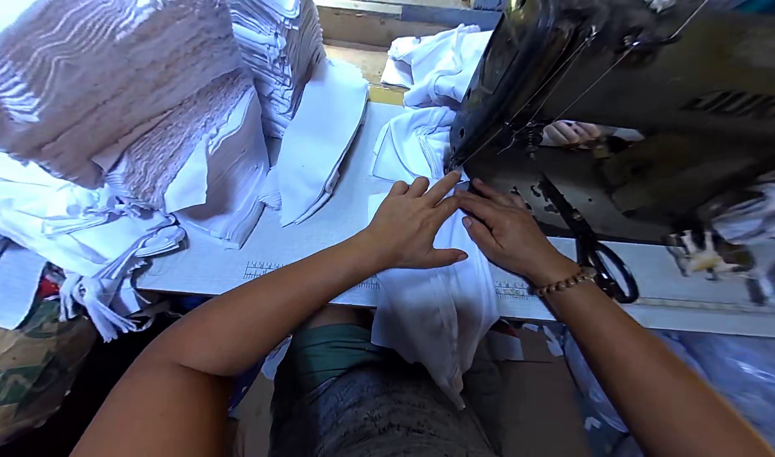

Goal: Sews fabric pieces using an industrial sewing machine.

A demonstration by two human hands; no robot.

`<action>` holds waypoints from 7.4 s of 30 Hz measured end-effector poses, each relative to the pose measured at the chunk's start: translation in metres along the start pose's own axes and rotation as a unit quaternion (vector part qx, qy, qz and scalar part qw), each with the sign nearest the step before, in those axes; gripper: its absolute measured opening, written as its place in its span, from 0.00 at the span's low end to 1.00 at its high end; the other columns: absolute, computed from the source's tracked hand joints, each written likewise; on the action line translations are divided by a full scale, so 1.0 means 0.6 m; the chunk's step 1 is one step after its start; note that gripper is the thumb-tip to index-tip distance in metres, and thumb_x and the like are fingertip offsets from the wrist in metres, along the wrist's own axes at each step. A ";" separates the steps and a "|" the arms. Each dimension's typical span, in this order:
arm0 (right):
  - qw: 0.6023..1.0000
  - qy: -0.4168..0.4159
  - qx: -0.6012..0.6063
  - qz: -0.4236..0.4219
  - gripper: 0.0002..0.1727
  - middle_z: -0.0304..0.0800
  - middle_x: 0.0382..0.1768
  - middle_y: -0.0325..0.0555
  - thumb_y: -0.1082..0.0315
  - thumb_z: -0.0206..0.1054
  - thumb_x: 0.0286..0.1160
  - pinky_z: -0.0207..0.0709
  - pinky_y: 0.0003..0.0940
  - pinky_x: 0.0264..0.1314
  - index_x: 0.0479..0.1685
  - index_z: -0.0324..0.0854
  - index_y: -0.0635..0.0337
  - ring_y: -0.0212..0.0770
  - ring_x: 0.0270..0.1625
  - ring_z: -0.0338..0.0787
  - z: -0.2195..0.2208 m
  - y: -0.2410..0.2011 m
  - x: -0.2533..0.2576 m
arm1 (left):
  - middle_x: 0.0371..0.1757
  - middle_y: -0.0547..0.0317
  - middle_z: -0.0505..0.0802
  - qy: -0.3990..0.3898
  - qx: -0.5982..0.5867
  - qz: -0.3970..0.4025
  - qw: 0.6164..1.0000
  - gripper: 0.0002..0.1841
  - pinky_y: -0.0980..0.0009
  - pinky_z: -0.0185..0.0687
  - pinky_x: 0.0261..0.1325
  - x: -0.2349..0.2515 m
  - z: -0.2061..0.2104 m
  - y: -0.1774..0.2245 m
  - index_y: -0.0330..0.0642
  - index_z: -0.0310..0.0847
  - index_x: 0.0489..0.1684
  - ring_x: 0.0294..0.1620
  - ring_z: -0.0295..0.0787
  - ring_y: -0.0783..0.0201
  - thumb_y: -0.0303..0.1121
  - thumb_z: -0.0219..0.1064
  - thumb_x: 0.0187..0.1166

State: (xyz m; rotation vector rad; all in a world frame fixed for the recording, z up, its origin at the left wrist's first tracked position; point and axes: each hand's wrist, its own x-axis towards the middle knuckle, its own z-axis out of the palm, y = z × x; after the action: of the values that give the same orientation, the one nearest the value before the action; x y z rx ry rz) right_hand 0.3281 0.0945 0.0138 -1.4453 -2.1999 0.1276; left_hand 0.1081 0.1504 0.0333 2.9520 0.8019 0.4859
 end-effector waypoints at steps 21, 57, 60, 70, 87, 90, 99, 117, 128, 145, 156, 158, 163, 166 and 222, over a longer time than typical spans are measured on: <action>0.998 -0.011 -0.060 -0.002 0.28 0.83 0.78 0.44 0.56 0.44 0.89 0.60 0.64 0.83 0.74 0.84 0.55 0.58 0.88 0.69 0.001 0.002 0.009 | 0.64 0.41 0.90 0.000 0.003 0.061 0.998 0.44 0.47 0.80 0.58 0.026 -0.001 -0.046 0.32 0.88 0.50 0.67 0.86 0.42 0.73 0.61 0.68; 0.997 0.043 0.058 -0.039 0.18 0.91 0.64 0.51 0.54 0.64 0.79 0.71 0.58 0.77 0.50 0.95 0.55 0.53 0.75 0.82 0.002 -0.035 -0.045 | 0.79 0.54 0.83 -0.084 0.036 -0.030 0.995 0.43 0.42 0.68 0.61 0.094 -0.015 -0.148 0.57 0.77 0.83 0.74 0.77 0.46 0.75 0.53 0.73; 0.997 0.022 0.061 -0.036 0.22 0.90 0.67 0.51 0.49 0.64 0.78 0.69 0.58 0.77 0.53 0.94 0.54 0.52 0.75 0.82 -0.001 -0.039 -0.057 | 0.80 0.56 0.82 -0.088 0.021 -0.051 0.995 0.42 0.39 0.67 0.64 0.101 -0.020 -0.158 0.58 0.77 0.83 0.76 0.75 0.44 0.73 0.55 0.74; 0.997 0.028 0.057 -0.038 0.22 0.92 0.65 0.48 0.46 0.63 0.75 0.71 0.57 0.75 0.43 0.93 0.53 0.52 0.72 0.85 0.003 -0.038 -0.049 | 0.50 0.43 0.94 0.119 -0.056 -0.037 0.991 0.18 0.42 0.81 0.57 0.059 -0.051 -0.106 0.36 0.91 0.49 0.56 0.90 0.41 0.43 0.67 0.81; 0.994 0.070 0.069 -0.049 0.17 0.93 0.61 0.45 0.49 0.67 0.73 0.74 0.52 0.71 0.36 0.92 0.52 0.46 0.69 0.87 0.014 -0.034 -0.044 | 0.35 0.55 0.90 0.234 -0.248 0.001 0.940 0.09 0.72 0.81 0.31 0.072 -0.148 -0.040 0.35 0.90 0.49 0.29 0.83 0.68 0.29 0.67 0.80; 0.993 0.072 0.073 -0.051 0.17 0.93 0.61 0.44 0.49 0.66 0.76 0.72 0.51 0.72 0.36 0.91 0.52 0.44 0.69 0.86 0.016 -0.031 -0.044 | 0.35 0.55 0.87 0.326 -0.270 0.042 0.905 0.08 0.83 0.75 0.28 0.094 -0.161 -0.020 0.31 0.90 0.46 0.28 0.79 0.74 0.25 0.69 0.77; 0.994 0.067 0.077 -0.038 0.16 0.93 0.62 0.42 0.50 0.66 0.76 0.71 0.50 0.72 0.36 0.91 0.52 0.42 0.69 0.86 0.014 -0.030 -0.044 | 0.31 0.58 0.84 0.353 -0.267 0.024 0.896 0.04 0.83 0.75 0.31 0.138 -0.138 0.018 0.34 0.92 0.36 0.29 0.78 0.75 0.27 0.74 0.75; 0.994 0.059 0.082 -0.031 0.19 0.92 0.62 0.46 0.48 0.65 0.77 0.73 0.54 0.70 0.39 0.91 0.53 0.46 0.67 0.87 0.012 -0.038 -0.043 | 0.25 0.63 0.83 0.054 -0.548 0.081 0.831 0.07 0.79 0.77 0.28 0.059 -0.123 -0.003 0.37 0.73 0.39 0.23 0.80 0.75 0.29 0.53 0.87; 0.993 0.041 0.109 0.009 0.19 0.91 0.66 0.46 0.49 0.66 0.79 0.69 0.55 0.76 0.42 0.93 0.55 0.45 0.72 0.84 0.006 -0.038 -0.044 | 0.34 0.43 0.87 0.005 -0.229 -0.175 0.958 0.10 0.48 0.85 0.44 0.046 -0.075 -0.068 0.29 0.77 0.51 0.36 0.88 0.49 0.29 0.53 0.90; 0.811 0.338 0.416 0.236 0.15 0.91 0.46 0.42 0.67 0.57 0.89 0.84 0.29 0.56 0.65 0.78 0.65 0.29 0.48 0.90 0.016 -0.157 0.090 | 0.35 0.45 0.90 -0.125 -0.208 -0.061 0.968 0.11 0.41 0.82 0.46 0.072 -0.040 -0.048 0.35 0.82 0.50 0.42 0.90 0.46 0.33 0.58 0.85; 0.547 0.347 0.672 0.359 0.12 0.85 0.29 0.37 0.61 0.56 0.91 0.83 0.30 0.42 0.43 0.83 0.55 0.33 0.33 0.86 0.010 -0.168 0.140 | 0.25 0.55 0.82 -0.146 -0.307 -0.048 0.939 0.06 0.60 0.75 0.33 0.047 -0.073 -0.082 0.36 0.79 0.37 0.27 0.79 0.61 0.28 0.60 0.83; 0.552 0.307 0.698 0.338 0.13 0.84 0.26 0.35 0.62 0.56 0.91 0.85 0.28 0.39 0.42 0.83 0.55 0.31 0.29 0.85 0.013 -0.186 0.135 | 0.22 0.60 0.81 -0.221 -0.361 -0.042 0.905 0.09 0.72 0.72 0.28 0.028 -0.112 -0.094 0.37 0.79 0.31 0.22 0.77 0.69 0.28 0.61 0.85; 0.484 0.277 0.791 0.253 0.20 0.65 0.12 0.25 0.60 0.43 0.95 0.62 0.15 0.15 0.42 0.81 0.52 0.21 0.11 0.63 -0.002 -0.174 0.063 | 0.28 0.67 0.88 -0.073 -0.497 0.045 0.864 0.03 0.79 0.83 0.31 -0.003 -0.161 -0.104 0.39 0.82 0.38 0.27 0.86 0.77 0.29 0.65 0.78; 0.537 0.317 0.743 0.243 0.22 0.65 0.10 0.26 0.66 0.39 0.94 0.61 0.13 0.11 0.37 0.80 0.55 0.19 0.08 0.63 -0.035 -0.153 -0.013 | 0.42 0.56 0.90 0.216 -0.350 0.074 0.909 0.07 0.74 0.85 0.42 0.004 -0.136 -0.057 0.34 0.85 0.43 0.42 0.88 0.69 0.29 0.66 0.78; 0.658 -0.014 0.743 0.120 0.43 0.88 0.51 0.37 0.28 0.60 0.74 0.86 0.27 0.43 0.79 0.68 0.51 0.30 0.42 0.90 0.000 -0.229 -0.266 | 0.25 0.54 0.88 0.085 0.035 0.212 0.973 0.14 0.62 0.77 0.24 -0.017 -0.186 0.039 0.41 0.88 0.30 0.26 0.87 0.55 0.33 0.58 0.83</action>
State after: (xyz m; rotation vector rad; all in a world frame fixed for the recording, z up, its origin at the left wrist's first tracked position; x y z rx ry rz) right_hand 0.2631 -0.1058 0.0041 -0.6172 -1.0366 1.5892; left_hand 0.0764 0.1205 0.1391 3.1835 0.1887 0.7530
